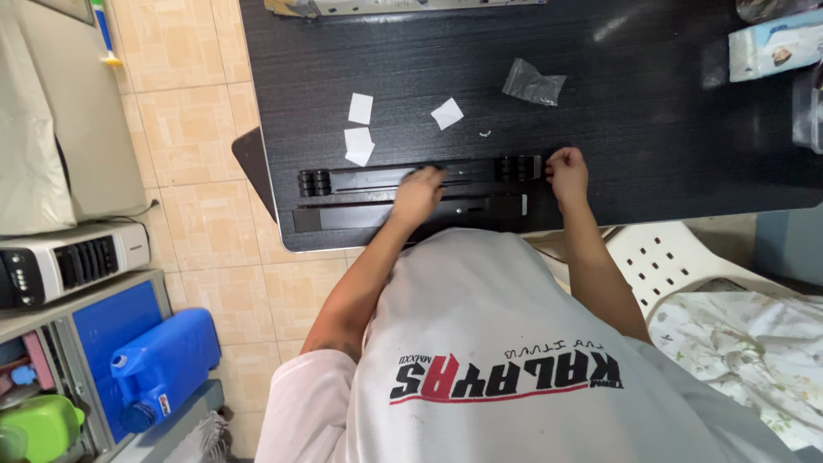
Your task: The person assembles black metal components by hand, inserting small silver fasteners and white adhesive squares into pre-drilled holes on a black desk.
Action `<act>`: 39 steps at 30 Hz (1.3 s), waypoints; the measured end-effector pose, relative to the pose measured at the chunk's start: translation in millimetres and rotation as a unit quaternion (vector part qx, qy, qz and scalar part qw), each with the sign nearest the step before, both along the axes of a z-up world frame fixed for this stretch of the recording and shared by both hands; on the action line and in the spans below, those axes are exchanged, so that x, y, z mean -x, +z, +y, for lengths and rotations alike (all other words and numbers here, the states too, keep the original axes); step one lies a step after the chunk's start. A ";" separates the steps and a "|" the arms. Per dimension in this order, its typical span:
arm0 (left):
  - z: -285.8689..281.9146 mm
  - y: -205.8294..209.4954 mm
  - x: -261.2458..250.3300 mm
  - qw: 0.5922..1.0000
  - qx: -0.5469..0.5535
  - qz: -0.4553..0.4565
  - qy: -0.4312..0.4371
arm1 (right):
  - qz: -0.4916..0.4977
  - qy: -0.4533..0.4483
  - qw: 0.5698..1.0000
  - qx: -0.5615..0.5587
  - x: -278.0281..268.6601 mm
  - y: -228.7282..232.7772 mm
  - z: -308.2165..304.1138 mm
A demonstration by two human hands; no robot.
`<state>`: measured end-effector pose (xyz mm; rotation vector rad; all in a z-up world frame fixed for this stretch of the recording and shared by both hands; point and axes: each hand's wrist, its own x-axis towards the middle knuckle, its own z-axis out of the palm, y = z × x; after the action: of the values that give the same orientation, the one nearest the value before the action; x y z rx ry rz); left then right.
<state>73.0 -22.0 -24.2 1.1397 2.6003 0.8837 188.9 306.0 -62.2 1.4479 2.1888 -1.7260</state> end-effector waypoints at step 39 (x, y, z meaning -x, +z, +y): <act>-242.8 -107.8 13.6 0.695 -0.302 -0.303 0.578 | 0.016 -0.096 0.977 0.189 -49.1 -37.1 -22.8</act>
<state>59.4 -264.8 -131.9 -0.9283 2.1860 1.9449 238.0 283.1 -99.4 1.5735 1.6504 -2.0931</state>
